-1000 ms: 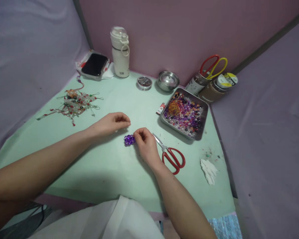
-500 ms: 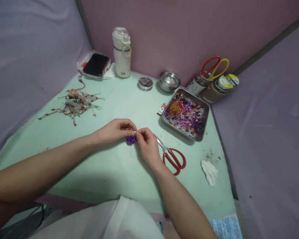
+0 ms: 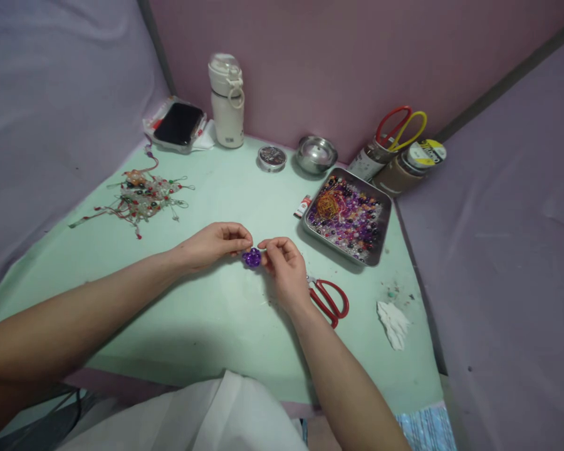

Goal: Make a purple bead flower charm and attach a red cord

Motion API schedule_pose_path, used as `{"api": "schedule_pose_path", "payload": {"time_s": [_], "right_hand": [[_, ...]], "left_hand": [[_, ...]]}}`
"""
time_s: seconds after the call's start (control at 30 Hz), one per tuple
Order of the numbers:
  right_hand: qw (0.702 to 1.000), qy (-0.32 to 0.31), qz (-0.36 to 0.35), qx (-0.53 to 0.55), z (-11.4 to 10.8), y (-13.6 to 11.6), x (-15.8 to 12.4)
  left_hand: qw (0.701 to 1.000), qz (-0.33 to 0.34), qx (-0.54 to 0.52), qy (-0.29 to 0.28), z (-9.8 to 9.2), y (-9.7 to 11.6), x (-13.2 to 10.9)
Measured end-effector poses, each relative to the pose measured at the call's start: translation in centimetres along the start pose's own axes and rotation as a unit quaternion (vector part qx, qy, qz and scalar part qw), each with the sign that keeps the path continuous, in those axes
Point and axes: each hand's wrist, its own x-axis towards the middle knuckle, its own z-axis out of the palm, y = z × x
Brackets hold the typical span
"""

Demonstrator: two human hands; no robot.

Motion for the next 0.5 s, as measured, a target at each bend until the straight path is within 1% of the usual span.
{"api": "schedule_pose_path", "payload": {"time_s": [0.23,0.37,0.5], "right_hand": [[1.000,-0.004,0.019,0.023,0.13,0.06,0.10],[0.999,-0.007,0.016,0.029,0.02,0.31,0.17],[0.999,-0.015,0.010,0.028,-0.08,0.44,0.20]], "left_hand": [[1.000,0.004,0.006,-0.005,-0.33,-0.51,0.17],[1.000,0.009,0.007,-0.008,-0.49,-0.94,0.33],[1.000,0.014,0.007,0.002,-0.44,-0.92,0.39]]}}
